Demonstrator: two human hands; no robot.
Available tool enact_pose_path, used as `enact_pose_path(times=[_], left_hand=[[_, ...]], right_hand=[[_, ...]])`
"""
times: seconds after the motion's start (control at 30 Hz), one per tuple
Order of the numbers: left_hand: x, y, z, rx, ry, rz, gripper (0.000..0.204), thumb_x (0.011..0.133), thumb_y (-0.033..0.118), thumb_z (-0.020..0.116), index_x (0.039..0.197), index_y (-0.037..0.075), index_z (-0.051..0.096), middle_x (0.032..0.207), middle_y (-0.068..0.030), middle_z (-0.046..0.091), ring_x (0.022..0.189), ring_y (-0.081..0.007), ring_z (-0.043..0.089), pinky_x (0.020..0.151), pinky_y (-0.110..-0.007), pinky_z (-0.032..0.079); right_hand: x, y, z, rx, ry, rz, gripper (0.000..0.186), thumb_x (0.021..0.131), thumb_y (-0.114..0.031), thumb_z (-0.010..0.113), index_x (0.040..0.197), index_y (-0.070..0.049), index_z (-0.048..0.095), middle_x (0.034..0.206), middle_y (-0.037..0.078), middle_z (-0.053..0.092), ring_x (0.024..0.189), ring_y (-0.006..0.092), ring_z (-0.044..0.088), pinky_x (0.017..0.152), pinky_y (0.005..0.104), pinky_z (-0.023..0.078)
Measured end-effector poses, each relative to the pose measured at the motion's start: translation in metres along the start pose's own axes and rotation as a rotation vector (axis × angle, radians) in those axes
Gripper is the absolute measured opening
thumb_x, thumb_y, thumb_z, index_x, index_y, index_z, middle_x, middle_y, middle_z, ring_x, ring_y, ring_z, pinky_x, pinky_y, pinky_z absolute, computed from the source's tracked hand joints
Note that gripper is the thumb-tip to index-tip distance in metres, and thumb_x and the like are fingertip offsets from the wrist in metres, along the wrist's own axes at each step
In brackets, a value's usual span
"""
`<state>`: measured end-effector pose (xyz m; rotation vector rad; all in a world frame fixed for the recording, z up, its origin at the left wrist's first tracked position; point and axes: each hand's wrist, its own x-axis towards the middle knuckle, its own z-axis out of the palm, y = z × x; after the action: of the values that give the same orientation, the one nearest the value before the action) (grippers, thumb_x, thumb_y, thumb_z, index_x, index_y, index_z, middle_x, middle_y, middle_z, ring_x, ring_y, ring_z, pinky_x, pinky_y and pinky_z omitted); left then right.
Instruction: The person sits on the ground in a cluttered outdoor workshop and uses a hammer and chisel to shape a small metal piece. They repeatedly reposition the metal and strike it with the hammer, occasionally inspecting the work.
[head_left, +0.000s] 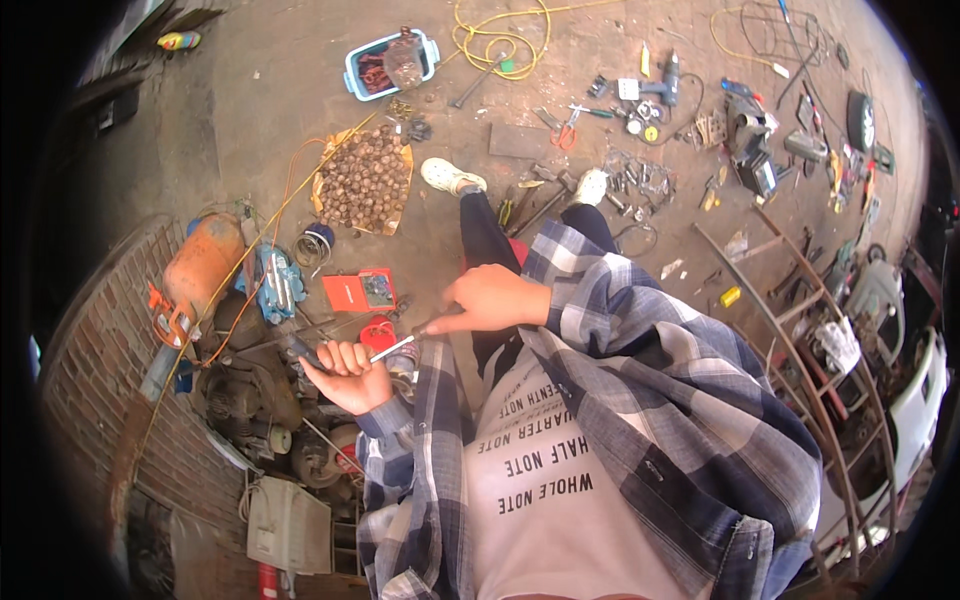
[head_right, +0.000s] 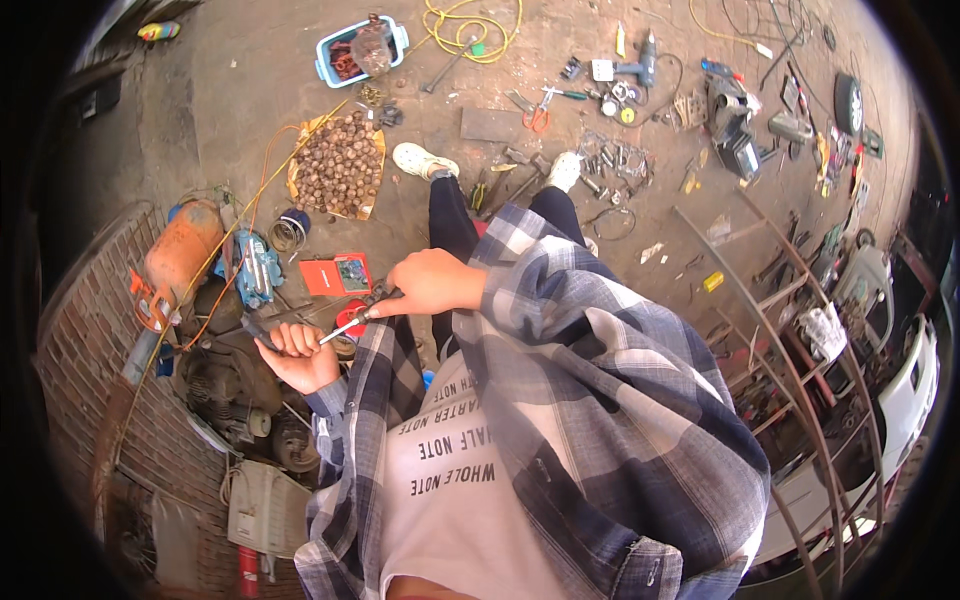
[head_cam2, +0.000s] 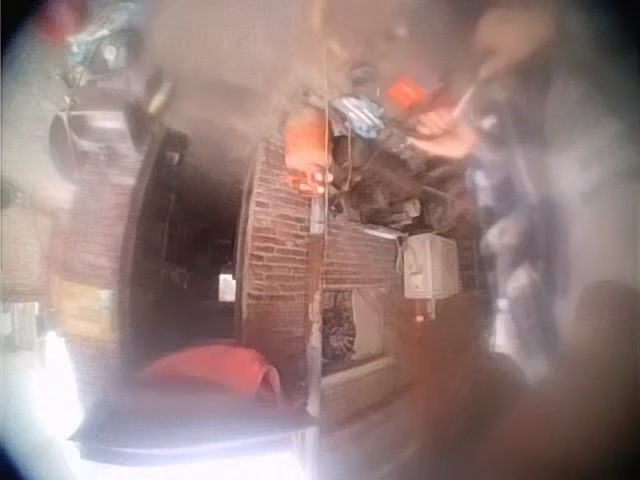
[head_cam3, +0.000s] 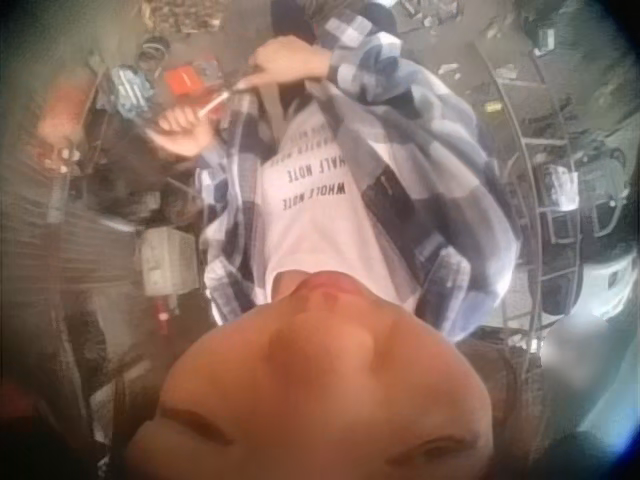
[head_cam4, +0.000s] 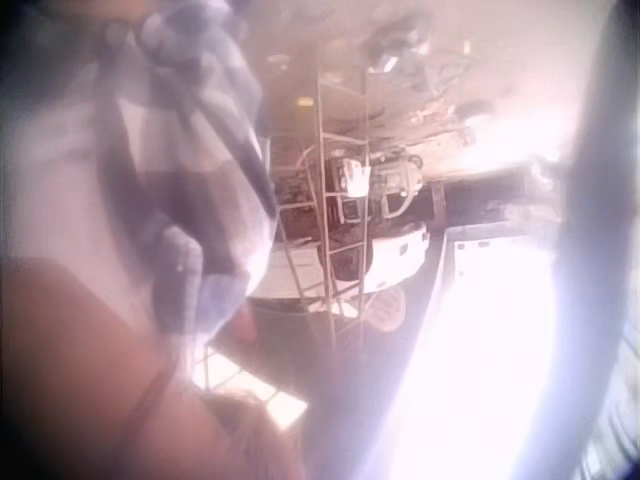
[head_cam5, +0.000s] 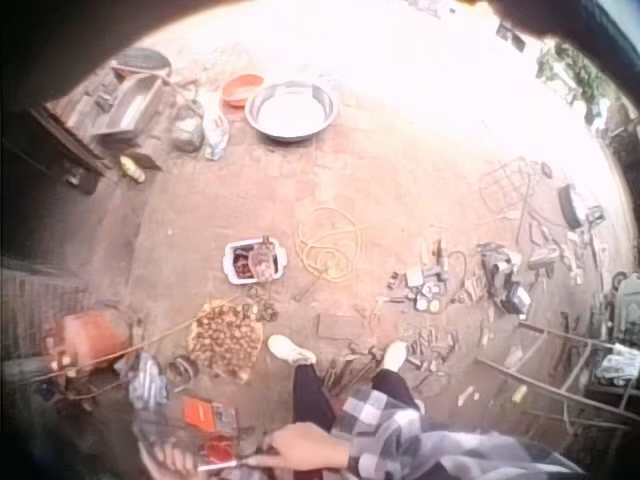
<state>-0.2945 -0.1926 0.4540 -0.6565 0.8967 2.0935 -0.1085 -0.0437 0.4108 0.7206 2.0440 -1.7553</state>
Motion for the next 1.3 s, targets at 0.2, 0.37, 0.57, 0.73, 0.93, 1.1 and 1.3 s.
enact_pose_path(times=[0.2,0.37,0.57,0.73,0.93,1.1,1.3], left_hand=[[0.015,-0.102,0.028,0.246,-0.061,-0.221,0.041,0.096,0.035,0.048,0.065,0.012,0.034,0.053,0.0036,0.024,0.041,-0.0085,0.018,0.04,-0.027,0.019],[0.008,-0.201,0.019,0.474,0.001,-0.347,0.047,0.097,0.045,0.042,0.064,0.012,0.036,0.053,0.004,0.023,0.042,-0.0091,0.017,0.04,-0.026,0.019],[0.062,-0.317,-0.02,0.985,0.066,-0.171,0.047,0.097,0.045,0.042,0.064,0.012,0.037,0.052,0.0051,0.023,0.042,-0.0072,0.017,0.041,-0.025,0.017],[0.159,-0.383,-0.082,1.204,-0.063,-0.09,0.045,0.096,0.043,0.046,0.066,0.01,0.043,0.051,0.0037,0.03,0.044,-0.0082,0.025,0.046,-0.026,0.023],[0.256,-0.435,-0.144,1.2,-0.039,-0.167,0.033,0.096,0.033,0.049,0.076,0.007,0.051,0.063,0.0019,0.045,0.054,-0.0083,0.037,0.052,-0.024,0.03],[0.306,-0.439,-0.16,1.456,-0.123,-0.288,0.033,0.095,0.034,0.053,0.072,0.01,0.053,0.062,0.0043,0.046,0.052,-0.0039,0.037,0.047,-0.02,0.029],[0.311,-0.443,-0.115,2.395,-1.328,0.648,0.024,0.081,0.025,0.069,0.074,0.003,0.063,0.061,-0.0069,0.053,0.066,-0.0257,0.052,0.1,-0.047,0.033]], right_hand=[[-0.064,0.08,-0.012,0.116,0.22,0.134,0.055,0.079,-0.059,0.06,0.074,-0.004,0.064,0.066,0.017,0.061,0.065,0.0363,0.061,0.059,0.0418,0.047],[-0.122,0.161,-0.019,0.352,0.292,0.258,0.055,0.076,-0.058,0.064,0.076,-0.003,0.066,0.061,0.016,0.058,0.062,0.0331,0.06,0.058,0.0398,0.046],[-0.141,0.288,-0.014,0.392,0.392,0.327,0.051,0.078,-0.056,0.063,0.075,-0.005,0.066,0.06,0.016,0.057,0.06,0.0356,0.058,0.056,0.0415,0.046],[-0.095,0.43,-0.008,-0.117,0.583,0.674,0.054,0.078,-0.059,0.06,0.067,-0.006,0.064,0.06,0.015,0.06,0.063,0.034,0.063,0.059,0.0428,0.05],[-0.001,0.558,-0.025,-0.169,0.757,0.743,0.054,0.08,-0.058,0.059,0.078,-0.005,0.067,0.066,0.015,0.064,0.068,0.0341,0.065,0.062,0.0419,0.051],[0.112,0.614,-0.04,-0.056,0.949,0.485,0.047,0.081,-0.051,0.064,0.087,-0.005,0.068,0.067,0.012,0.065,0.068,0.0303,0.067,0.062,0.0392,0.051],[0.192,0.637,-0.07,0.047,1.021,0.189,0.042,0.079,-0.043,0.07,0.087,-0.002,0.065,0.074,0.022,0.063,0.07,0.0349,0.064,0.06,0.0404,0.048]])
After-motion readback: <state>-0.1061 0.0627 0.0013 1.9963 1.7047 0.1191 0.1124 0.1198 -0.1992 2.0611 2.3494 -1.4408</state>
